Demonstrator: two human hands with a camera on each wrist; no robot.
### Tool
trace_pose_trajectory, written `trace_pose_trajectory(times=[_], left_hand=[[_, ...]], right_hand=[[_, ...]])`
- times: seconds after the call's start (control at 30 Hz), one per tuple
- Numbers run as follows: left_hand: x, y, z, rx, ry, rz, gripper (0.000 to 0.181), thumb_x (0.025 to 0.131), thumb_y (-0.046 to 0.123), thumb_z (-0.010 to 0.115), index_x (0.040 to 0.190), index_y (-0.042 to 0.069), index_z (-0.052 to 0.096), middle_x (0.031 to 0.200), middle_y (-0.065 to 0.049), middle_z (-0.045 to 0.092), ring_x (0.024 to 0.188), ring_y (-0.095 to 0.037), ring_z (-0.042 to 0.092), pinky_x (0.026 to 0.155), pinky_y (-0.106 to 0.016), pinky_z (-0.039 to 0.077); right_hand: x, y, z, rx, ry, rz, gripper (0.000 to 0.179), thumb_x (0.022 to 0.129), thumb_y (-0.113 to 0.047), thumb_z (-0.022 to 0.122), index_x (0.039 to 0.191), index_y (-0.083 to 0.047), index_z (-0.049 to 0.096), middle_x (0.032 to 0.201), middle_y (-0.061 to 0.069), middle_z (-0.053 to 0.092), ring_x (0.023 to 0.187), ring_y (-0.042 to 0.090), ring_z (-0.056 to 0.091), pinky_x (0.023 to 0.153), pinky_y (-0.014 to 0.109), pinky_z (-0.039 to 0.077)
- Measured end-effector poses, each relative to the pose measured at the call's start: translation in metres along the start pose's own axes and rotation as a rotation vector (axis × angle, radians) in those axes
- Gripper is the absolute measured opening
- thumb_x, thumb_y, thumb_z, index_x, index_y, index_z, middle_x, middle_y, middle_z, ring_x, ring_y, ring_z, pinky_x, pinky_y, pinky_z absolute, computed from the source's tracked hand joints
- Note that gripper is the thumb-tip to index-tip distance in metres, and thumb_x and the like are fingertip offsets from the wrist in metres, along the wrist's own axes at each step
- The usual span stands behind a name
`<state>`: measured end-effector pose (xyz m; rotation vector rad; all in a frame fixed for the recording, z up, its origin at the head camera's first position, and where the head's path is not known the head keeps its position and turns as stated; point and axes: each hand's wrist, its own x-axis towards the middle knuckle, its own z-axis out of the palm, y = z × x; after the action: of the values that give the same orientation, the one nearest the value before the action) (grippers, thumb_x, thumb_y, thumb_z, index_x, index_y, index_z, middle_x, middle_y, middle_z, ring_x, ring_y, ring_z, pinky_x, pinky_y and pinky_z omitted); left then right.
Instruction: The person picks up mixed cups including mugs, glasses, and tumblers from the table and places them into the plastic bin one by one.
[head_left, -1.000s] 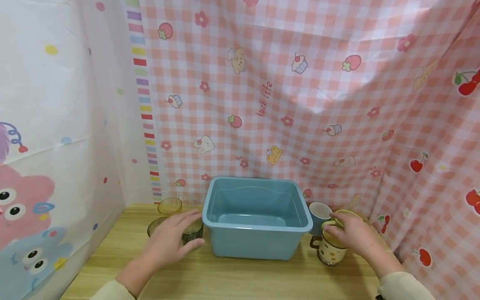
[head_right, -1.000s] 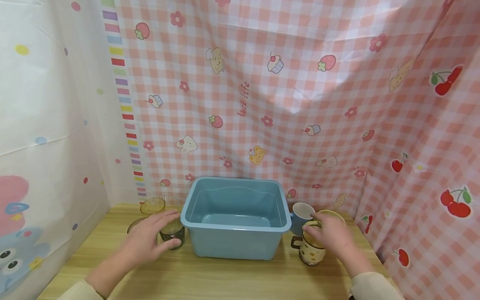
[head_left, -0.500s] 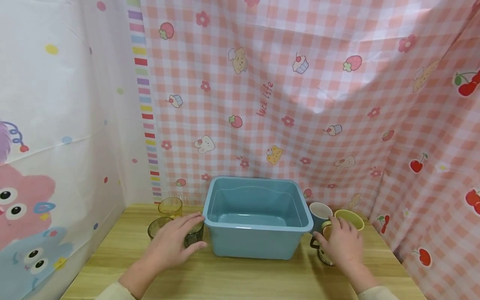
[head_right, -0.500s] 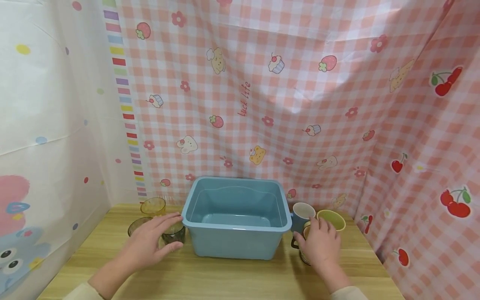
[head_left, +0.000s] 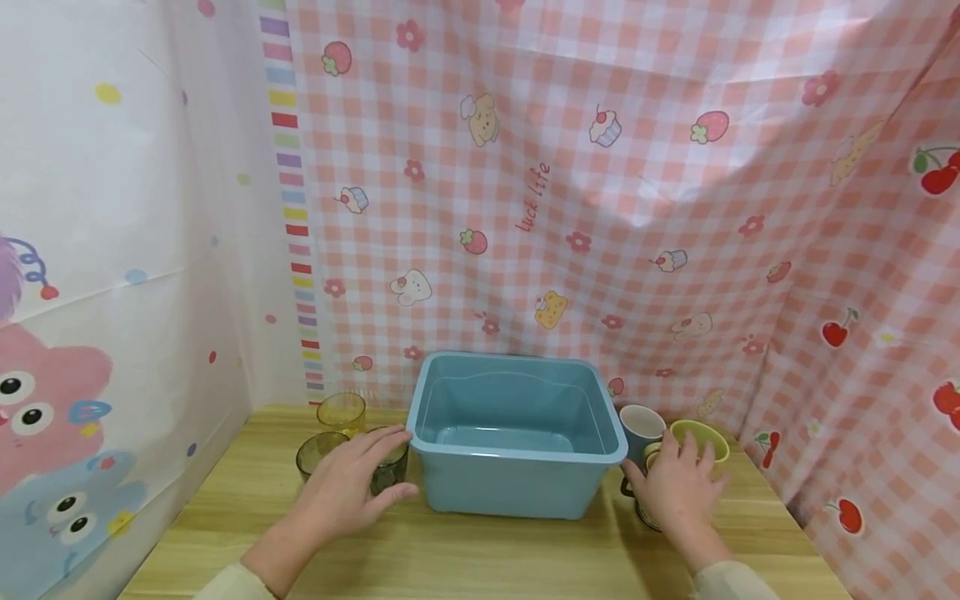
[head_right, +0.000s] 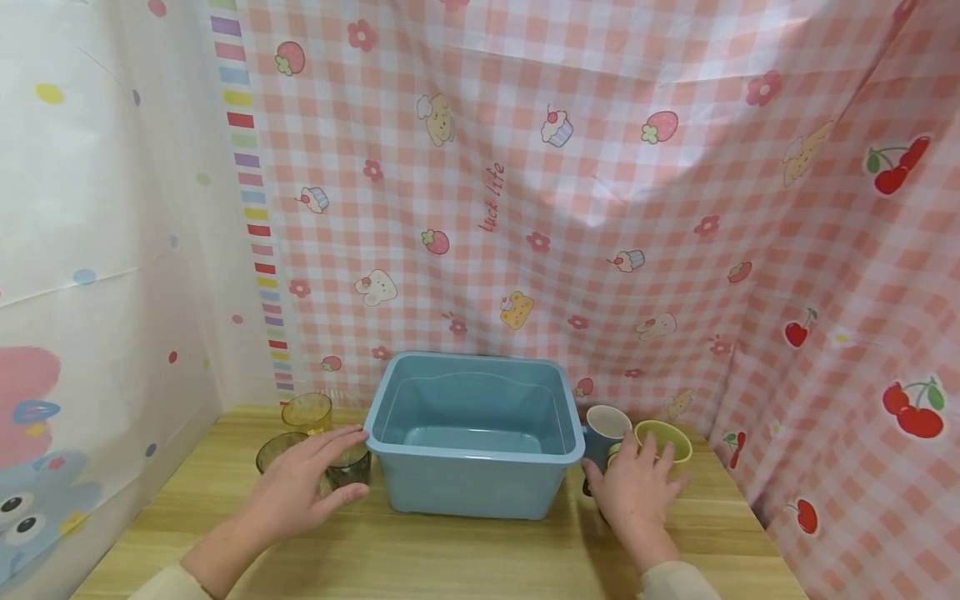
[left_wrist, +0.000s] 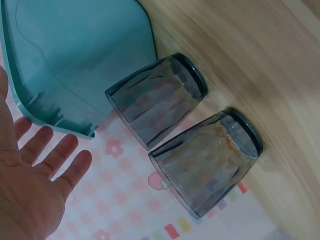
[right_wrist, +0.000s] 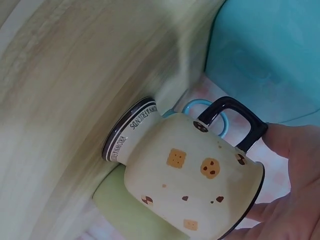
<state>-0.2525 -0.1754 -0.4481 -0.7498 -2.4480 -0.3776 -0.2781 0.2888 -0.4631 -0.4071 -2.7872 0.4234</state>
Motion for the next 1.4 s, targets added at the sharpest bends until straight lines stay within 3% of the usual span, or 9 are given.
trace_pose_trajectory(times=[0.1,0.37,0.6,0.93,1.07,1.13,1.3,1.4], left_hand=[[-0.001,-0.001,0.001,-0.005,-0.004,-0.003,0.073,0.092,0.057,0.078,0.150,0.017,0.061,0.151,-0.006,0.065,0.129,-0.032,0.069,0.098,-0.056,0.060],[-0.002,-0.003,0.003,-0.012,-0.008,0.002,0.076,0.091,0.057,0.080,0.152,0.017,0.059,0.151,-0.007,0.065,0.127,-0.032,0.070,0.096,-0.055,0.061],[-0.003,-0.002,0.003,-0.019,0.002,0.009,0.077,0.090,0.055,0.081,0.151,0.016,0.059,0.149,-0.008,0.067,0.126,-0.031,0.070,0.096,-0.054,0.061],[-0.005,-0.004,0.004,-0.019,0.009,0.000,0.078,0.090,0.056,0.081,0.153,0.017,0.058,0.148,-0.008,0.067,0.126,-0.031,0.070,0.097,-0.053,0.061],[-0.006,-0.004,0.004,-0.018,0.011,-0.001,0.078,0.090,0.056,0.081,0.154,0.017,0.057,0.148,-0.007,0.067,0.127,-0.031,0.070,0.097,-0.054,0.061],[-0.006,-0.004,0.004,-0.017,0.009,-0.002,0.078,0.090,0.056,0.081,0.154,0.018,0.057,0.148,-0.007,0.067,0.126,-0.031,0.070,0.096,-0.054,0.061],[-0.008,-0.005,0.004,-0.011,0.001,-0.002,0.077,0.091,0.057,0.079,0.155,0.020,0.057,0.147,-0.006,0.068,0.124,-0.029,0.071,0.095,-0.053,0.062],[-0.008,-0.006,0.004,-0.008,0.000,-0.002,0.078,0.091,0.057,0.079,0.156,0.021,0.056,0.147,-0.005,0.068,0.122,-0.028,0.071,0.095,-0.052,0.062]], right_hand=[[0.000,-0.002,0.002,0.044,-0.019,0.040,0.099,0.091,-0.054,0.078,0.159,0.005,0.036,0.164,0.039,0.023,0.153,0.065,0.012,0.108,0.095,0.018],[-0.004,-0.005,0.007,0.135,-0.023,0.058,0.103,0.091,-0.042,0.079,0.163,0.008,0.024,0.171,0.040,0.000,0.148,0.068,0.017,0.098,0.088,0.040],[-0.007,0.000,0.005,0.159,0.000,0.026,0.108,0.082,-0.030,0.080,0.163,0.011,0.022,0.172,0.040,-0.004,0.147,0.068,0.018,0.102,0.086,0.040],[-0.012,0.014,-0.007,0.250,-0.106,-0.101,0.113,0.084,-0.020,0.080,0.163,0.017,0.008,0.167,0.048,-0.015,0.145,0.077,0.013,0.117,0.084,0.025],[-0.010,0.021,-0.011,0.273,-0.157,-0.156,0.113,0.083,-0.016,0.084,0.161,0.020,0.009,0.165,0.052,-0.007,0.149,0.076,0.012,0.120,0.082,0.022],[-0.009,0.026,-0.013,0.274,-0.176,-0.194,0.111,0.084,-0.013,0.083,0.159,0.023,0.010,0.163,0.054,0.004,0.150,0.073,0.017,0.120,0.081,0.023],[-0.010,0.039,-0.016,0.279,-0.211,-0.263,0.100,0.091,-0.009,0.080,0.159,0.022,0.013,0.153,0.051,0.038,0.139,0.065,0.047,0.114,0.072,0.043],[-0.009,0.045,-0.015,0.363,-0.258,-0.277,0.091,0.096,-0.003,0.076,0.160,0.019,0.015,0.152,0.046,0.045,0.136,0.059,0.056,0.109,0.062,0.053]])
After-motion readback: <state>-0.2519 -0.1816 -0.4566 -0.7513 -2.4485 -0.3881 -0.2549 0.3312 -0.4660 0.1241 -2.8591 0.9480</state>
